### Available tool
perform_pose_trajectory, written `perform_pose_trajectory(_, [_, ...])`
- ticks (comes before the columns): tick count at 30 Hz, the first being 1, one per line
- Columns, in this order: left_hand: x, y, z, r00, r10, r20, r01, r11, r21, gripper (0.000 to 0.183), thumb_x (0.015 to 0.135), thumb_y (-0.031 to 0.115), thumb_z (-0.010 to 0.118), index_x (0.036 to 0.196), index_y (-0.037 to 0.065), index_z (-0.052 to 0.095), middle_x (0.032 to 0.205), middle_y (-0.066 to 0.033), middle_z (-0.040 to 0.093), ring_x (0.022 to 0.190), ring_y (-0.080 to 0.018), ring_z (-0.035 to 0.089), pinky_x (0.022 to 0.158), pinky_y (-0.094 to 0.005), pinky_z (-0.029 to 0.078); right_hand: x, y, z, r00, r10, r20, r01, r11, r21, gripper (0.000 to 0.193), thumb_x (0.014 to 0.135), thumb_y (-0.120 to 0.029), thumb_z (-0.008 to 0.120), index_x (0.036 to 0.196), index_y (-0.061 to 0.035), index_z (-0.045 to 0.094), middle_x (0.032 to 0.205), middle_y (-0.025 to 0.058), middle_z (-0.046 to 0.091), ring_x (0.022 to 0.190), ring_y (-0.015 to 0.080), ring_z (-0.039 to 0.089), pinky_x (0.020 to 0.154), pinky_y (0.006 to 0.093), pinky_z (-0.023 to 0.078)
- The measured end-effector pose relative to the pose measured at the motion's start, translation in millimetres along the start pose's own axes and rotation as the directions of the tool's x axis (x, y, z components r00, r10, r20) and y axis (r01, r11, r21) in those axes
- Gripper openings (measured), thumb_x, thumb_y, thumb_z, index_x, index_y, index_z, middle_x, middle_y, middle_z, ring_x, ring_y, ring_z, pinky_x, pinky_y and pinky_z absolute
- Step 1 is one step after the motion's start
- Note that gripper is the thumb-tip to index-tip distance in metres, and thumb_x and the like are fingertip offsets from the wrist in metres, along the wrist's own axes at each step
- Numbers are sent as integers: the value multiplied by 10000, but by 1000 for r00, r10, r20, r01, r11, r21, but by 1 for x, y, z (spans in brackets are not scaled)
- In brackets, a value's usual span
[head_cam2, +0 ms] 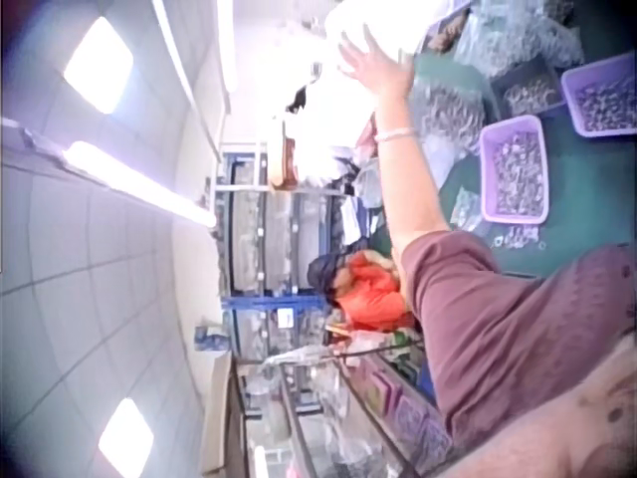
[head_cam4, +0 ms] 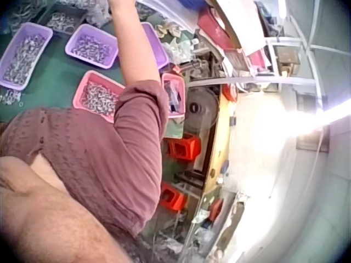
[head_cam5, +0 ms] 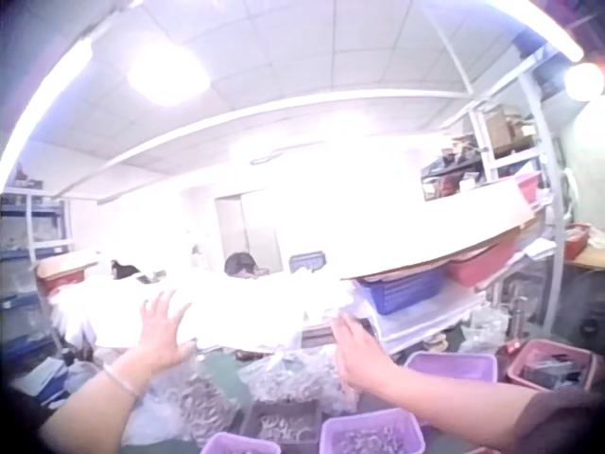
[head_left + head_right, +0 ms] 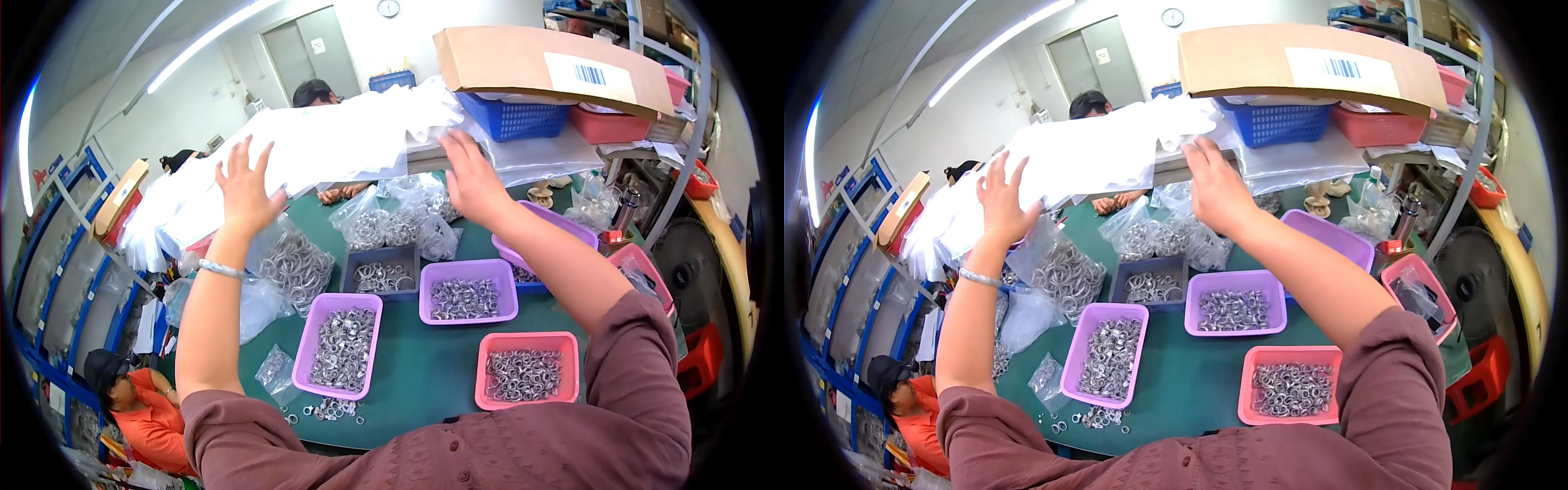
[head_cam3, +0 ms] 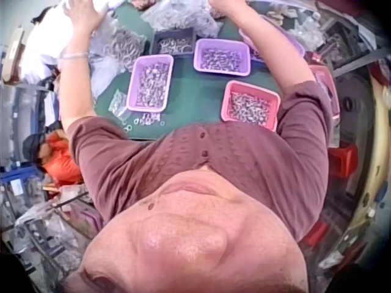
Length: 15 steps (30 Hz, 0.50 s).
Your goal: The person sorts metal rings on a green table, gathers them into a pink bin, transfers them into a plastic bag, writes on a small card with a pen, and places the finished bag on a storage shelf.
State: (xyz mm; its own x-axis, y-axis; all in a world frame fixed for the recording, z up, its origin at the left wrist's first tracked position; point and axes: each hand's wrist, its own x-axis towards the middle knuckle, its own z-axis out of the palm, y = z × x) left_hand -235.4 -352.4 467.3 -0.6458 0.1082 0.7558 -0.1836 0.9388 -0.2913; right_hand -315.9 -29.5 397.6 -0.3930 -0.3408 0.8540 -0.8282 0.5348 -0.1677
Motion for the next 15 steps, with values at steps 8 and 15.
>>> perform_pose_trajectory(8, [21, 63, 10, 947, 302, 107, -273, 935, -227, 730, 737, 234, 635, 1402, 214, 335, 1400, -98, 388, 1324, -295, 314, 1090, -553, 121, 65, 21, 9, 955, 267, 127, -181, 868, -463, 378, 800, -28, 493, 1178, -24, 486, 1215, 170, 478, 1151, 314, 468, 894, 398, 461])
perform_pose_trajectory(15, [38, 68, 29, 908, 165, 384, -64, 963, -262, 470, 859, 136, 453, 1326, 183, 446, 1188, -99, 581, 1058, -266, 577, 949, -411, 400, 77, 31, 9, 948, 257, 187, -132, 854, -504, 211, 817, -66, 461, 909, -26, 646, 1044, 152, 591, 920, 311, 620, 769, 396, 509])
